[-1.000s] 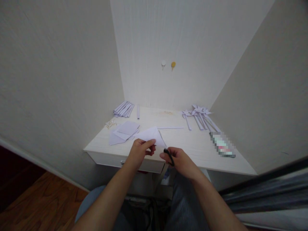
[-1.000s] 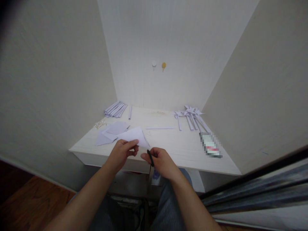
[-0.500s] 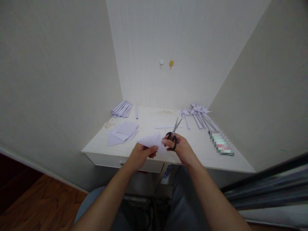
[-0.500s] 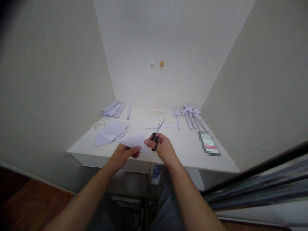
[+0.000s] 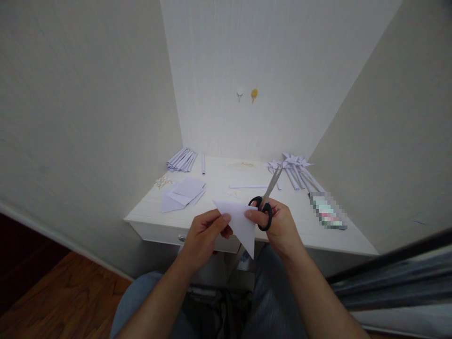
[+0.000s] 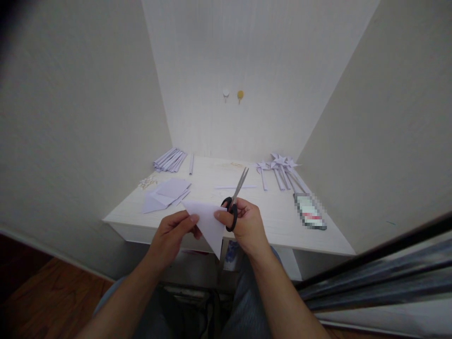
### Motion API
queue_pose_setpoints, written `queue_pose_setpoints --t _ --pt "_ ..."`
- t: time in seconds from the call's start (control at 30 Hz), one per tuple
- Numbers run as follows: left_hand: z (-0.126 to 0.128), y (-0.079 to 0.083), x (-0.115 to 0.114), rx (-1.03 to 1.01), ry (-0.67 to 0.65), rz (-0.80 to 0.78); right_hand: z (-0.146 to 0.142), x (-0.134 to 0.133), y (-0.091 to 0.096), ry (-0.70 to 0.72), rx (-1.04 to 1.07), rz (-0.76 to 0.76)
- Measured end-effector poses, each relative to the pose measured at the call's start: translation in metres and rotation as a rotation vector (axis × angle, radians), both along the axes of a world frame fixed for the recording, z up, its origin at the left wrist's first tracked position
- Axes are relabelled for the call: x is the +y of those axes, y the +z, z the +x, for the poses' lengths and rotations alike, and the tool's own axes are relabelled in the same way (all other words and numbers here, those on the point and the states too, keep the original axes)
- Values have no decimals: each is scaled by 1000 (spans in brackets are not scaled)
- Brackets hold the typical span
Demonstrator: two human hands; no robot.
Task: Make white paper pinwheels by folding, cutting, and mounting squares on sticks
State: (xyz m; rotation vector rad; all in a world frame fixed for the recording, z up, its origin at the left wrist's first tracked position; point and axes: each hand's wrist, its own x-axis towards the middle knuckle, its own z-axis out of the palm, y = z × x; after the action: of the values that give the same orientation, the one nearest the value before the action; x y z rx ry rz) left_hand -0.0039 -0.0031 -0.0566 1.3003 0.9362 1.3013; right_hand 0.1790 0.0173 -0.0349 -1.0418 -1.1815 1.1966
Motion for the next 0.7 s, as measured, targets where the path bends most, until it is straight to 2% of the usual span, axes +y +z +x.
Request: queue_pose_setpoints --t 0.2,0.47,0.7 --pt "1 4 -4 -80 100 20 4 -8 5 51 -47 -6" --pt "-4 1 -6 -153 106 8 5 -15 5 61 -101 -15" --pt "-7 7 -5 -149 138 65 8 -20 3 101 -106 -20"
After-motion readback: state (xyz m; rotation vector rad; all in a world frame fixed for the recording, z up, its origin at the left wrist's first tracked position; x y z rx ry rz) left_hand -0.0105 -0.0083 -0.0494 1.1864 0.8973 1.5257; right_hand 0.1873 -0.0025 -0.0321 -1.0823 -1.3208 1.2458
